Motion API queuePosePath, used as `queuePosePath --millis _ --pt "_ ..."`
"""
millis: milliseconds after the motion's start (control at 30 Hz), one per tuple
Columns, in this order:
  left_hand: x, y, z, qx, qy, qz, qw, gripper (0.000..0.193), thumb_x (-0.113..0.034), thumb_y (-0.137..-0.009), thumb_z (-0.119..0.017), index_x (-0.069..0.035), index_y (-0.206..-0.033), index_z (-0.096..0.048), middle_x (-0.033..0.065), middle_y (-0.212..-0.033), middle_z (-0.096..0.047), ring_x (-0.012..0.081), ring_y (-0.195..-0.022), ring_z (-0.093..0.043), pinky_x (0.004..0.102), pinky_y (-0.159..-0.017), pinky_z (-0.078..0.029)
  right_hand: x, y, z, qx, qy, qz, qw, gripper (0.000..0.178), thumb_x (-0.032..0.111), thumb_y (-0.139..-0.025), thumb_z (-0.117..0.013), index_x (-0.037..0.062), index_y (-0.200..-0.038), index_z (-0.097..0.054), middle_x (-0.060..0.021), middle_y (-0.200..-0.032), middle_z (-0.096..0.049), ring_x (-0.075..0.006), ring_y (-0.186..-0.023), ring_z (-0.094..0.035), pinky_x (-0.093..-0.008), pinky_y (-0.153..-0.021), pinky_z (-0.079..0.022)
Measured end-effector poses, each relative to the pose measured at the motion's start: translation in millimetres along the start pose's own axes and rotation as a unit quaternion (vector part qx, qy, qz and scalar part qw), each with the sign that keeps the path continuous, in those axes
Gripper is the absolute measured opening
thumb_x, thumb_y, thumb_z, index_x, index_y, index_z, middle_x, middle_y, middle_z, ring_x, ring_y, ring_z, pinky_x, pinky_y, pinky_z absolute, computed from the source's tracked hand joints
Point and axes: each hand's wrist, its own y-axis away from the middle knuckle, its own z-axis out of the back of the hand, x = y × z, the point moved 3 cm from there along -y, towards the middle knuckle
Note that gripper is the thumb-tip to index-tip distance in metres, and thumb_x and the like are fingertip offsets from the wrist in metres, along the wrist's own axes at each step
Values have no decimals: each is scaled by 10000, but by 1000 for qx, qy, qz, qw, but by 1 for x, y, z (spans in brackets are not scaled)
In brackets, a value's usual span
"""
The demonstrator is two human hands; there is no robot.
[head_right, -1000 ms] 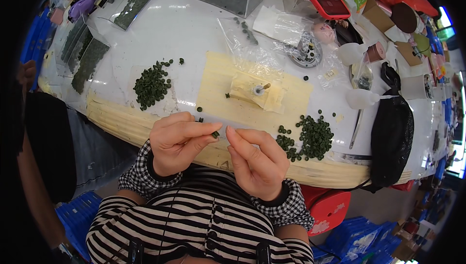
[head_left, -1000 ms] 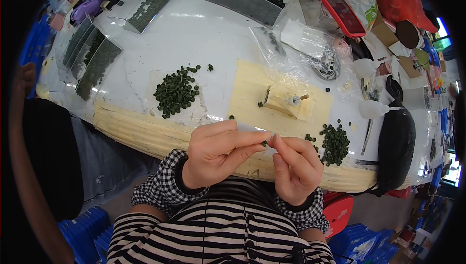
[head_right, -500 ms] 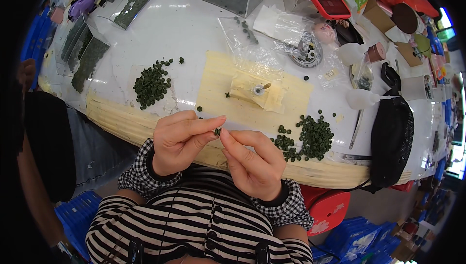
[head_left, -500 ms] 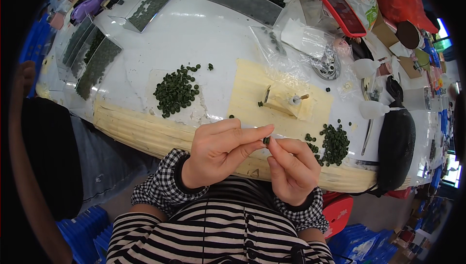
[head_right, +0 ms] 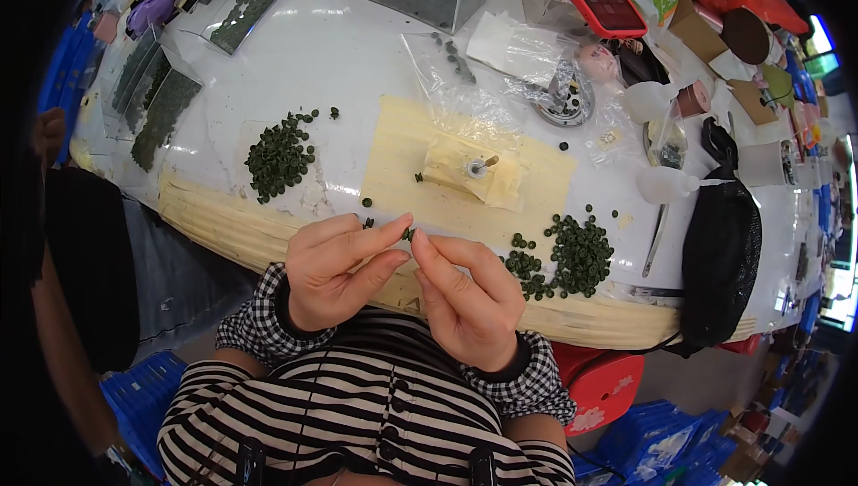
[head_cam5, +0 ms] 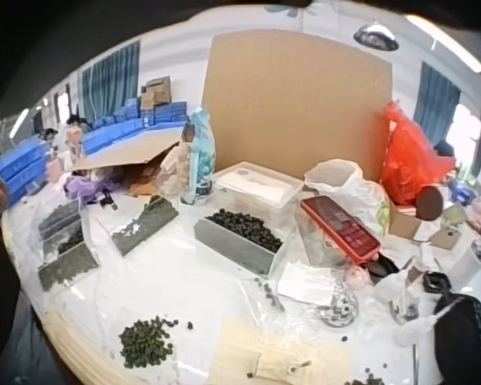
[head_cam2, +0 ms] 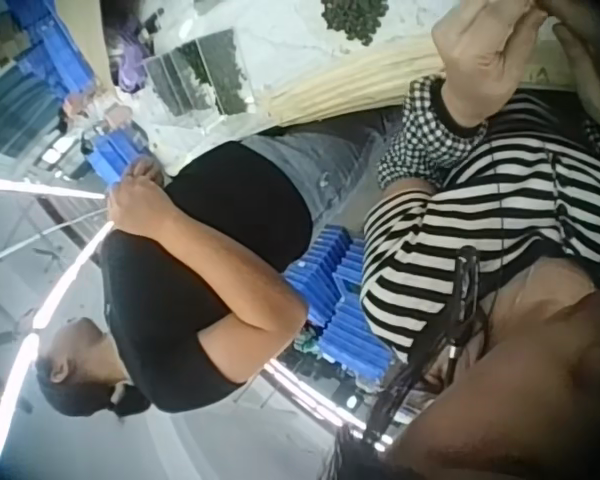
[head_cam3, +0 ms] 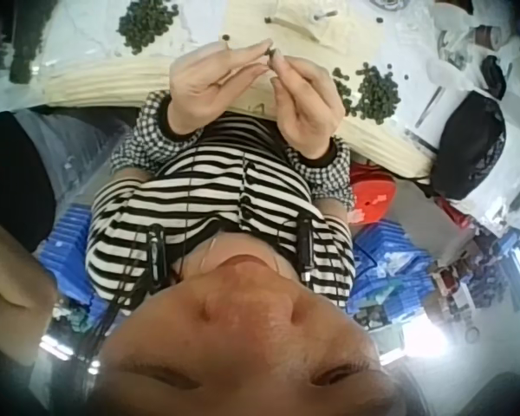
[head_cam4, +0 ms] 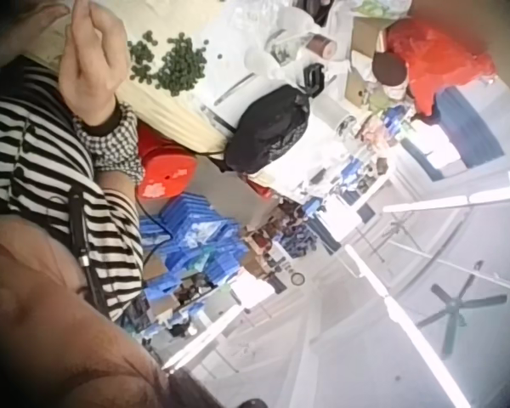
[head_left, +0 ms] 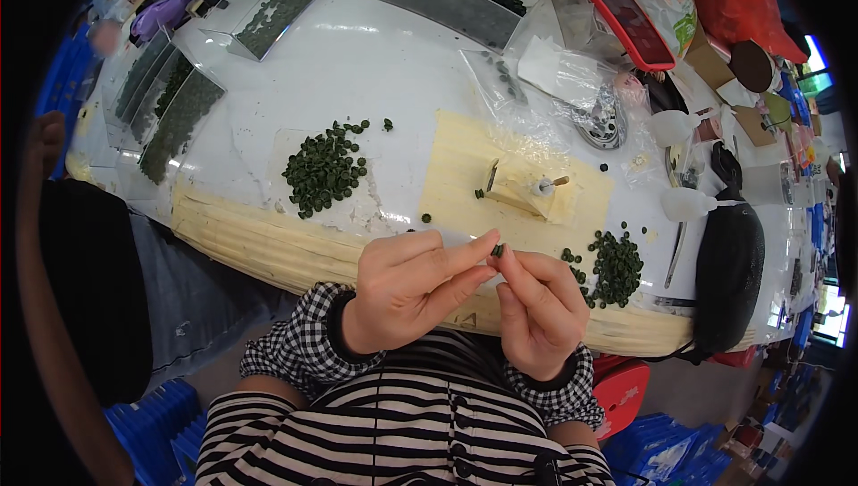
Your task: Sorting and inspecting small green plastic components on a factory workbench.
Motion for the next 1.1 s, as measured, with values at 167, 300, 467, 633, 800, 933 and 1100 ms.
queuePosePath --millis 167,300,467,633,800,933,1100 --pt "-2 -1 -3 18 -43 -38 998 401 -15 -764 -738 -1 -1159 -667 17 -558 -363 124 -436 -343 271 -415 -273 -4 2 -1 -17 0 -12 1000 341 -64 -787 -691 -13 -1124 -679 -144 -967 -658 -227 -813 -664 -263 -702 -527" --pt "-2 -1 -5 11 -59 -55 997 407 15 -758 -724 4 -1160 -665 20 -554 -356 136 -430 -342 278 -413 -272 -3 1 -1 -16 5 -12 1000 334 -63 -789 -691 -14 -1120 -680 -143 -963 -660 -222 -807 -664 -260 -701 -527" --pt "-1 0 -4 34 -84 -67 994 484 5 -733 -704 8 -1212 -633 18 -590 -394 146 -460 -417 293 -429 -332 -3 0 0 -8 -2 -15 1000 331 -61 -794 -691 -12 -1121 -681 -137 -961 -661 -215 -800 -663 -255 -695 -526" --pt "-1 1 -3 53 -85 -77 992 520 25 -710 -688 12 -1226 -623 18 -594 -371 152 -466 -419 298 -433 -338 -2 -1 3 1 -16 -21 1000 334 -72 -799 -681 -9 -1127 -679 -126 -950 -659 -204 -788 -658 -249 -683 -523" --pt "-1 0 -4 64 -97 -86 990 520 22 -705 -690 12 -1221 -626 19 -594 -368 154 -465 -422 298 -434 -339 -3 0 3 6 -24 -26 999 337 -77 -804 -676 -7 -1134 -677 -121 -938 -656 -197 -782 -655 -246 -678 -522" --pt "-1 -1 -4 60 -90 -81 991 497 16 -719 -697 13 -1211 -632 19 -587 -380 149 -458 -418 294 -428 -334 -4 0 4 5 -35 -35 999 335 -74 -809 -675 -5 -1136 -677 -121 -937 -656 -193 -784 -653 -244 -682 -521" --pt "-2 -3 -5 38 -38 -31 998 415 -7 -772 -710 -3 -1183 -655 26 -557 -401 141 -426 -398 284 -410 -317 -6 0 4 -14 -56 -37 998 326 -70 -812 -675 -1 -1131 -681 -127 -943 -657 -192 -791 -652 -242 -689 -520"
